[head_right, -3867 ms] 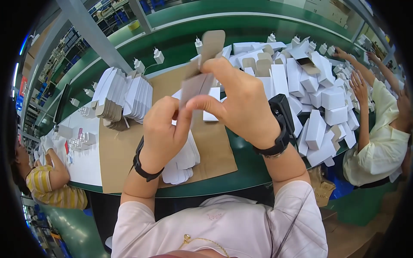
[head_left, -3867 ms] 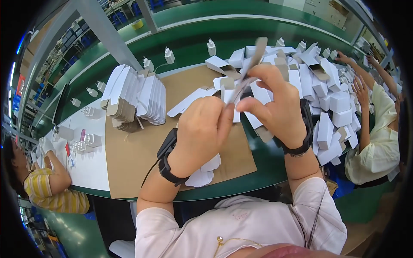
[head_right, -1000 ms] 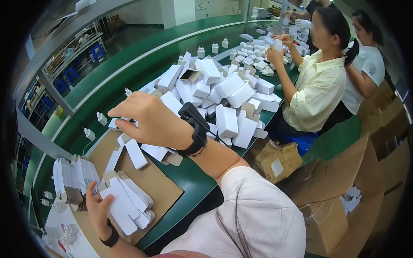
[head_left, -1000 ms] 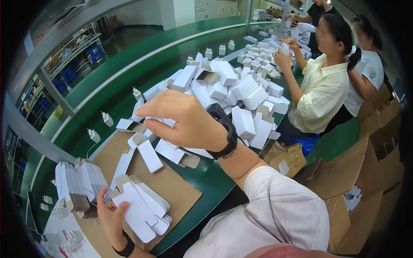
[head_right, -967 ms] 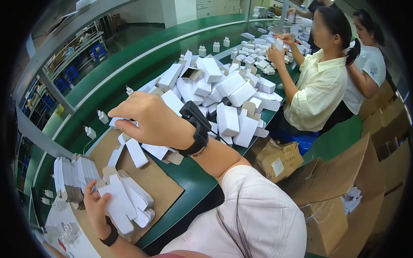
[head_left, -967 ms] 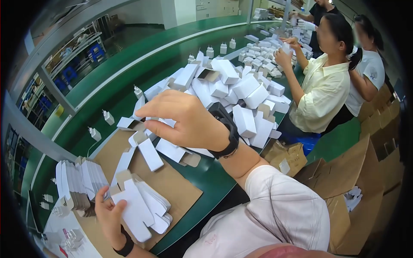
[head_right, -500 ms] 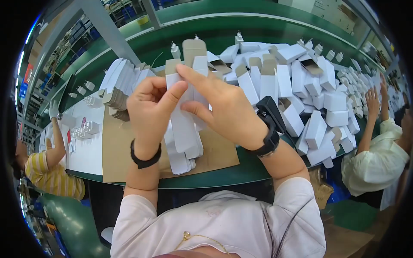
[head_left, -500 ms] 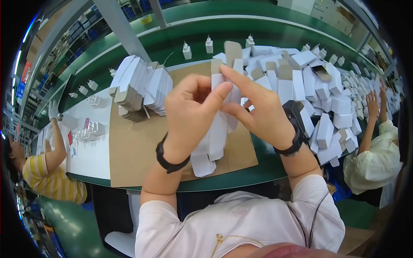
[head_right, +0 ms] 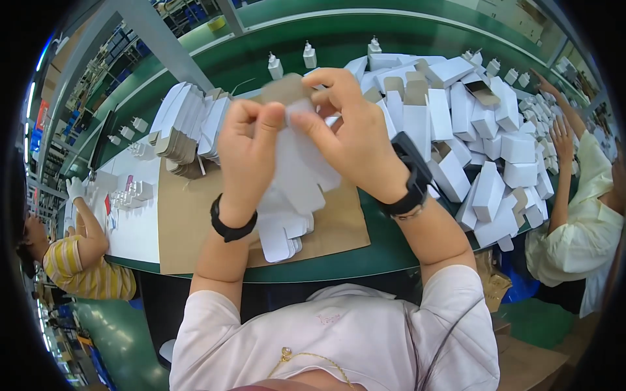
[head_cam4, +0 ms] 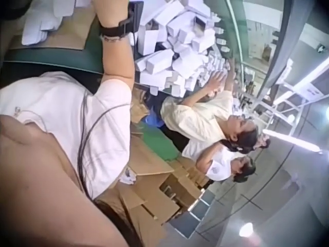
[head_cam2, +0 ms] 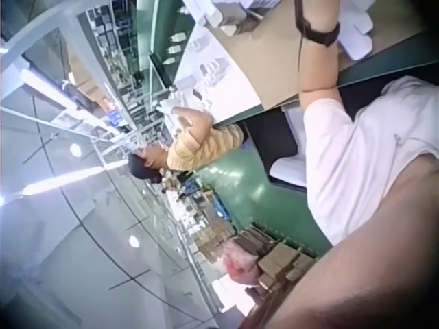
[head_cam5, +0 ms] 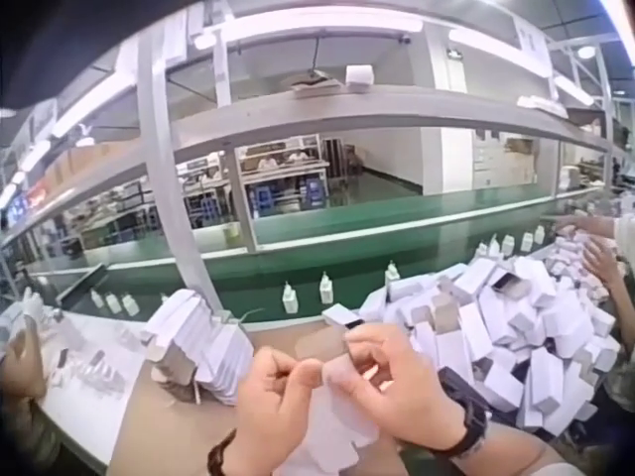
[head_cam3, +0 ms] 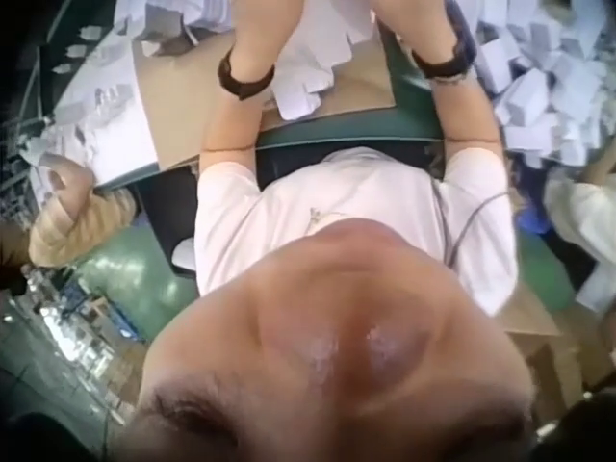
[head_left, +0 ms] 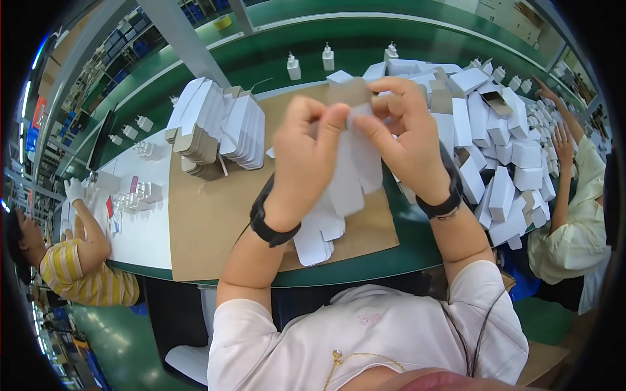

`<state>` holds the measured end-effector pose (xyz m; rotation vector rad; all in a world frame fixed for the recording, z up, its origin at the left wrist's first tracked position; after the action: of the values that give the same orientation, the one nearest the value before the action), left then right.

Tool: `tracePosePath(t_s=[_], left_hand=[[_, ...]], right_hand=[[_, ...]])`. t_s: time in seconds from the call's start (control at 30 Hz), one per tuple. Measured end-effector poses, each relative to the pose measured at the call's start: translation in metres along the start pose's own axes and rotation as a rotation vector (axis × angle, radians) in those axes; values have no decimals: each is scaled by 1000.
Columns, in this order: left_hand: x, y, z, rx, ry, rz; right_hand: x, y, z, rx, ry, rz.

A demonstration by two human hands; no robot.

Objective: The person folds white cardboard boxes by hand, tucking in the flaps and closing the lids before tossing them onto a pile on the assembly line.

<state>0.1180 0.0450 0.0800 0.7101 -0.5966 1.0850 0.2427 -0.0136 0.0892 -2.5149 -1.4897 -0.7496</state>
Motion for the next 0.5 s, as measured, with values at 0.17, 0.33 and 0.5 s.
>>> tracePosePath(t_s=[0.17,0.33,0.5], left_hand=[[0,18,-18,-334,270,165],[-2,-7,-2,-11,8,-136],[-4,-10,18,242,-166,-155]], right_hand=[[1,0,6,5,117,-182],[10,11,-1,8,58,-95],[1,7,-16,-342,193,-54]])
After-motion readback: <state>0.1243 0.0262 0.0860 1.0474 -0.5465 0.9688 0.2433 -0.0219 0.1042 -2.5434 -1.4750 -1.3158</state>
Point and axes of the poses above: each hand's wrist, its own x-axis towards the middle knuckle, its own y-axis out of the back of the hand, z = x × y, the point moved 8 cm from there along x, towards the middle knuckle, and after that the axes turned 12 degrees about -y, right-handed, at the moved point
